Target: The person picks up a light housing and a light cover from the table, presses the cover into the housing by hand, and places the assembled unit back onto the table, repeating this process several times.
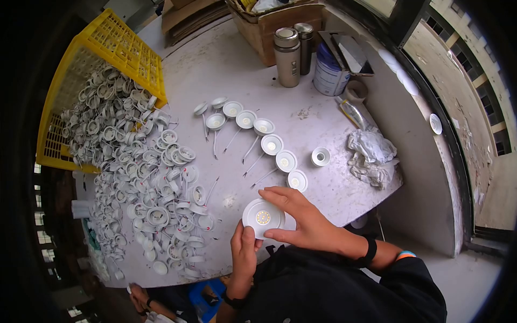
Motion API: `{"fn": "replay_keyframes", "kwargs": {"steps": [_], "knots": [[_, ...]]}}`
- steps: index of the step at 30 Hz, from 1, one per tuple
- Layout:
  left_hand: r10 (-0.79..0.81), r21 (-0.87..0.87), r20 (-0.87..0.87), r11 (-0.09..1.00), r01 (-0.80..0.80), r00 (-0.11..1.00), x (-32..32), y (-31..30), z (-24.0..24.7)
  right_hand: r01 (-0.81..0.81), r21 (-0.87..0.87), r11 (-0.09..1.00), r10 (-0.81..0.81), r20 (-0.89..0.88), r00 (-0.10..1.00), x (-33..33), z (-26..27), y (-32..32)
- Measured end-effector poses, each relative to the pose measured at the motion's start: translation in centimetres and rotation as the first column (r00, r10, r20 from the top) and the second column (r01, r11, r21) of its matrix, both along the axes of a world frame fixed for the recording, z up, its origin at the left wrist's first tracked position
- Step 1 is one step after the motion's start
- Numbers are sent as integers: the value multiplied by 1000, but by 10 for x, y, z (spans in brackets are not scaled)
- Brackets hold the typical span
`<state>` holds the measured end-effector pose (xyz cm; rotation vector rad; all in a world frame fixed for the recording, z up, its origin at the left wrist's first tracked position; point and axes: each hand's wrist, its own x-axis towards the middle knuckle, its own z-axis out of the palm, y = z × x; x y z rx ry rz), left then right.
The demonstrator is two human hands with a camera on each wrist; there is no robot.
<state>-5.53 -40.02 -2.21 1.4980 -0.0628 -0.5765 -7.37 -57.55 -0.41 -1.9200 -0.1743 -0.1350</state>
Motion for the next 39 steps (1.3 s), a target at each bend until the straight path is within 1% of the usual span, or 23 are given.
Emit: {"fn": "replay_keyframes", "kwargs": {"steps": [1,3,4,6,7,8,9,10,12,13,14,15,17,20,22,25,27,28,30,31,33,35,39], "knots": [[-6,-16,7,1000,6,1000,0,1,0,0,-1,1000,0,1,1000,0,-1,0],[-13,-33,13,999,13,1000,0,1,1,99,137,986,-76,-163,984,-1,-3,1],[-13,-28,-15,1000,13,1000,0,1,4,101,137,985,-78,-164,983,0,-1,1],[-18,-22,-46,1000,17,999,0,0,5,105,167,980,-31,-396,918,0,4,2],[-16,25,-2,1000,16,1000,-1,-1,3,108,169,980,-32,-399,916,0,2,5],[-15,71,43,997,12,999,-1,-2,2,158,217,963,-63,-389,919,-1,-2,9],[-15,72,40,997,12,999,0,-1,1,204,265,942,-93,-380,920,-1,-4,11],[-19,99,40,995,15,999,1,-1,0,204,266,942,-91,-382,920,-1,-4,11],[-24,128,39,992,19,999,2,-3,0,181,111,977,-138,-312,940,0,-4,11],[-28,170,88,985,12,996,2,-5,0,180,112,977,-138,-313,940,0,-5,11],[-34,211,136,977,4,990,3,-7,0,195,59,979,-171,-287,942,1,-5,13],[-34,211,134,977,5,990,4,-8,1,211,7,977,-202,-260,944,1,-5,13],[-64,261,168,965,18,984,7,-11,3,225,-1,974,-216,-278,936,3,-5,12],[-37,216,207,976,-9,978,10,-13,1,233,-11,973,-226,-288,931,6,-5,10],[-47,242,205,970,-4,978,13,-13,-2,230,-14,973,-225,-284,932,7,-6,10],[-60,290,195,957,1,979,16,-13,-1,228,20,974,-214,-270,939,8,-12,10],[-60,310,187,951,-1,980,17,-15,2,201,128,971,-151,-323,934,10,-17,8],[-59,309,160,951,7,985,17,-15,3,200,129,971,-150,-324,934,10,-16,6],[-59,309,131,951,16,990,16,-15,2,183,285,941,2,-543,840,10,-11,4],[-15,264,151,964,-26,988,16,-15,-1,183,286,940,2,-544,839,9,-10,5],[29,221,168,973,-66,985,16,-13,-4,259,446,857,47,-567,822,7,-9,8],[-37,171,174,985,7,984,15,-8,-4,247,440,863,50,-561,826,7,-12,7],[-50,107,141,994,35,989,14,-5,-7,239,424,873,35,-545,837,7,-14,8]]}}
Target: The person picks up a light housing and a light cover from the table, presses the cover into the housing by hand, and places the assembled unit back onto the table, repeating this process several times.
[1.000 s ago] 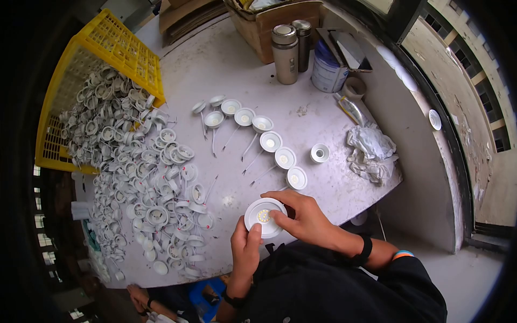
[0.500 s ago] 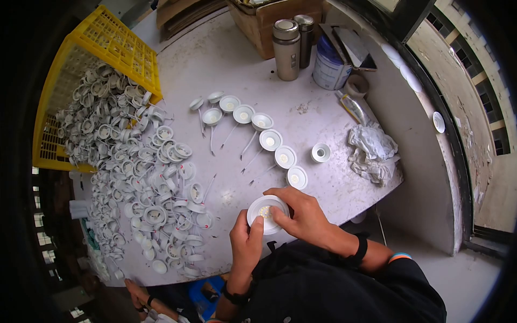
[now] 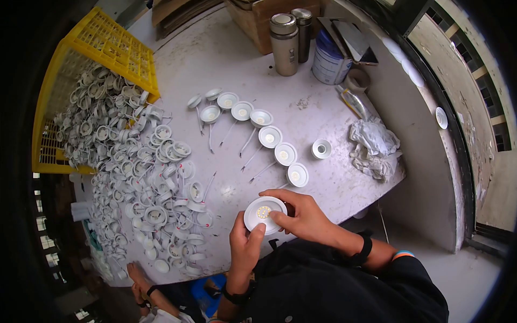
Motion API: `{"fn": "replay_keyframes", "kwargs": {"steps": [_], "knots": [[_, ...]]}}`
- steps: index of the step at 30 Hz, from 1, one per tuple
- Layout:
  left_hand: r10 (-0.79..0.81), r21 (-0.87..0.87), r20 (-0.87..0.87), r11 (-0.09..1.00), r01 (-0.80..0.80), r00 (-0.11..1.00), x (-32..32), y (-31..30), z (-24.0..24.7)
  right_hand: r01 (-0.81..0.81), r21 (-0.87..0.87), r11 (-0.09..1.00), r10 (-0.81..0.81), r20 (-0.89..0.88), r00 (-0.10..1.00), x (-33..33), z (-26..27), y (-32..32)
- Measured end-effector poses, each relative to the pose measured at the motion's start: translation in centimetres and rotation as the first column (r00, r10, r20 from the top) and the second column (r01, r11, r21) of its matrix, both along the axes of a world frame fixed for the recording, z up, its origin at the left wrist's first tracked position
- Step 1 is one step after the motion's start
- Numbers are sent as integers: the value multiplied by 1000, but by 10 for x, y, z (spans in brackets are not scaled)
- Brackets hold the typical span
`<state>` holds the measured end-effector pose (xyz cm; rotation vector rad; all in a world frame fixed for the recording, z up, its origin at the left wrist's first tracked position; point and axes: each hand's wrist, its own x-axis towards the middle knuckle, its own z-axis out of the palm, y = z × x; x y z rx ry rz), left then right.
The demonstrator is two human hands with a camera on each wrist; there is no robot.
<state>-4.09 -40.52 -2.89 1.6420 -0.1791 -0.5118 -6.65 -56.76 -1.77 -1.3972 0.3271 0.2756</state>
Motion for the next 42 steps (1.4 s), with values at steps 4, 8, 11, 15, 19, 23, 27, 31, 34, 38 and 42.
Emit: {"fn": "replay_keyframes", "kwargs": {"steps": [4,8,11,15,19,23,27,31,34,38,42], "knots": [[-26,18,-10,999,27,1000,4,-1,3,26,1,1000,-26,-28,999,2,2,2],[-24,3,-72,1000,25,997,7,-2,2,61,20,998,-60,-44,997,4,-1,3],[-61,-70,-200,996,48,978,11,2,-5,66,13,998,-65,-56,996,10,-3,1],[-70,-205,-239,979,21,969,16,2,-20,57,8,998,-56,-90,994,17,-10,-2],[-80,-200,-301,980,20,950,30,4,-33,63,49,997,-58,-103,993,26,-21,-4],[-31,-243,-320,969,-51,947,54,-4,-43,35,-107,994,-40,-50,998,33,-28,-9],[261,-19,-309,960,-281,914,120,-2,-85,123,-94,988,-122,25,992,34,-45,-16],[432,124,-59,898,-423,900,194,-9,-149,43,-116,992,-45,-14,999,34,-58,-24],[477,208,92,849,-486,874,226,-19,-184,-10,-181,983,2,-43,999,31,-67,-27],[316,455,170,815,-358,934,235,-22,-178,-17,-153,988,1,-108,994,30,-71,-29],[260,471,573,671,-572,777,206,-13,-174,-31,-187,982,14,-90,996,33,-71,-28]]}}
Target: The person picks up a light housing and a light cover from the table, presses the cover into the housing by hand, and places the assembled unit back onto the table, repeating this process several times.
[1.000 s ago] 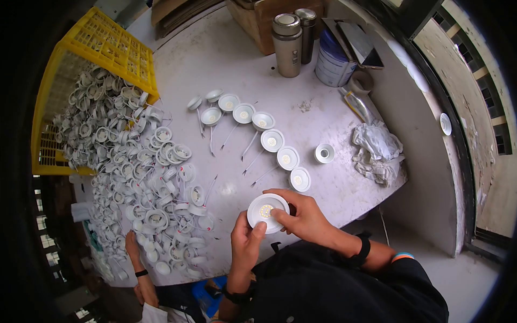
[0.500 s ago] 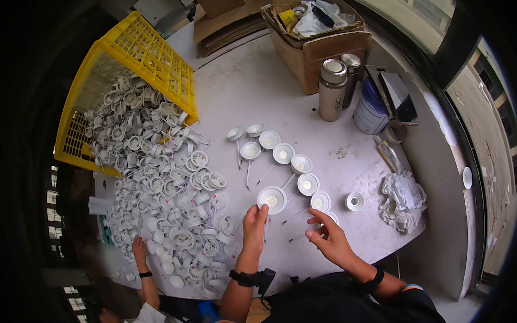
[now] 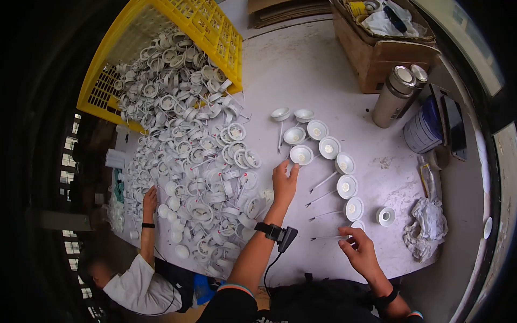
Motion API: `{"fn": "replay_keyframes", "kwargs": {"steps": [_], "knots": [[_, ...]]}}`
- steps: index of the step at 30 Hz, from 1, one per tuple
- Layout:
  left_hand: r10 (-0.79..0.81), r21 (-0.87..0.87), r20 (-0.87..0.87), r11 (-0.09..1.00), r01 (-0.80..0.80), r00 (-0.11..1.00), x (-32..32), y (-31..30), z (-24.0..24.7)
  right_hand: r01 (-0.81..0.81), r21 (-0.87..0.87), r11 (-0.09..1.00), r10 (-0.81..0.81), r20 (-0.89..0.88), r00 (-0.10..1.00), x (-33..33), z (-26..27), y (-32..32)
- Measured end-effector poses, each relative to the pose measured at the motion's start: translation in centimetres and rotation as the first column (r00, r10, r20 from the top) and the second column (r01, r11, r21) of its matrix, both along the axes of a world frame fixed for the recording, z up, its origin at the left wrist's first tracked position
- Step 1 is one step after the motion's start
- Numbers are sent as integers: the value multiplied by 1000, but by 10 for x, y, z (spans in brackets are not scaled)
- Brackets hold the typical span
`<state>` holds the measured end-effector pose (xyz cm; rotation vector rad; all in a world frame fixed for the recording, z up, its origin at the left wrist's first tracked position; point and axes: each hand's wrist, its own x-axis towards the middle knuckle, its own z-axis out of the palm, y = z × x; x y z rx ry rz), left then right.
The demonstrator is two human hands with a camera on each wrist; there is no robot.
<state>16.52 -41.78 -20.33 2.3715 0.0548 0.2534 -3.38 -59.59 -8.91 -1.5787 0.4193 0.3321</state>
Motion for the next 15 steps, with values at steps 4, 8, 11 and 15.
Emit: {"fn": "replay_keyframes", "kwargs": {"steps": [4,8,11,15], "knots": [[-52,-256,-140,966,15,989,-59,48,63,-33,-64,997,37,70,997,-3,5,4],[71,443,114,889,-115,991,-88,106,68,-76,-75,994,83,94,992,-13,10,11],[40,622,-67,783,10,997,-84,127,53,-164,-118,979,177,117,977,-18,18,20],[66,648,-172,759,63,983,-76,134,53,-207,-204,957,246,185,951,-24,32,29]]}}
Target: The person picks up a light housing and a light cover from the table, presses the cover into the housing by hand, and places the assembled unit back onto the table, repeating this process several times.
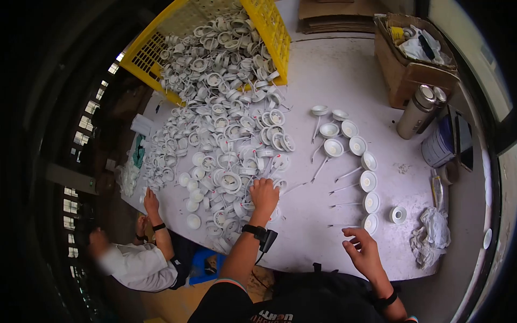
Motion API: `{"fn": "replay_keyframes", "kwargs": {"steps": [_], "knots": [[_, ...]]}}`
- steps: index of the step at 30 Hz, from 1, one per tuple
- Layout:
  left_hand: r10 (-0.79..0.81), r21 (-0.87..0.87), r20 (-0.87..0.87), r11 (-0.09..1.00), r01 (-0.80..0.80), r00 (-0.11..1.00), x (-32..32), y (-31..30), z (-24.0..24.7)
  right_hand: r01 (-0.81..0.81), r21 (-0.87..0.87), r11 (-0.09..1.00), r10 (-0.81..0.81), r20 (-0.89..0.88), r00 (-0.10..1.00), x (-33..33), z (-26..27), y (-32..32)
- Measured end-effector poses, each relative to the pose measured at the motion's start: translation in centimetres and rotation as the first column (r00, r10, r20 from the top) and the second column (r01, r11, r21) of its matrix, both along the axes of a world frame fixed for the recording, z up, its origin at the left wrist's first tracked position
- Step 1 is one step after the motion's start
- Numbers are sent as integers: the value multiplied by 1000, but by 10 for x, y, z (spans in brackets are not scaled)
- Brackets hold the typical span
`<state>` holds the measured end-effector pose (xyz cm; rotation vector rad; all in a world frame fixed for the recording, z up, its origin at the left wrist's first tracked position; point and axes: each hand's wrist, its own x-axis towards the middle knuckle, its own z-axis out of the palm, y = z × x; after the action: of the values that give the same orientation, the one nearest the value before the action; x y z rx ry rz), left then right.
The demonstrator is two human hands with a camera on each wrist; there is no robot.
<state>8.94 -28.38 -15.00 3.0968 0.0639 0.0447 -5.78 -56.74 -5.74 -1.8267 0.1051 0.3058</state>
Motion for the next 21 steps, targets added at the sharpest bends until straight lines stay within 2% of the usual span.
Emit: {"fn": "replay_keyframes", "kwargs": {"steps": [2,4,6,8,10,11,12,13,14,15,16,18,19,21], "knots": [[3,-38,46,999,-1,999,-8,-6,21,29,41,999,-29,-5,1000,-5,-8,-4],[-119,-219,260,959,178,958,-21,-18,49,88,177,980,-62,-150,987,-6,-6,-6],[-207,-411,422,824,390,883,-43,-36,81,80,239,968,-46,-144,989,-2,-2,-3],[-302,-553,323,709,438,897,-71,-56,114,83,294,952,-40,-149,988,2,7,3],[-313,-622,275,663,416,909,-94,-74,130,57,448,892,-14,-98,995,6,26,19],[-287,-660,115,694,289,951,-106,-81,130,28,489,872,31,-112,993,7,33,25],[-338,-685,94,661,307,936,-112,-87,133,10,527,849,69,-129,989,8,38,31],[-275,-839,-26,528,129,961,-116,-91,137,21,523,852,60,-139,988,9,40,34],[-231,-922,-174,379,-76,957,-119,-92,138,31,525,850,56,-149,987,7,40,35],[-243,-958,-151,275,-82,958,-122,-92,136,85,517,852,8,-174,985,4,42,33],[-280,-959,-164,272,-86,946,-125,-94,136,90,513,854,8,-187,982,3,42,31],[-307,-996,-74,63,-57,949,-133,-91,139,122,512,850,-12,-212,977,2,43,29],[-388,-993,-69,118,-24,919,-135,-86,136,146,530,836,-29,-223,974,1,45,28],[-404,-990,-123,108,-86,907,-137,-82,130,171,539,825,-25,-267,963,1,49,26]]}}
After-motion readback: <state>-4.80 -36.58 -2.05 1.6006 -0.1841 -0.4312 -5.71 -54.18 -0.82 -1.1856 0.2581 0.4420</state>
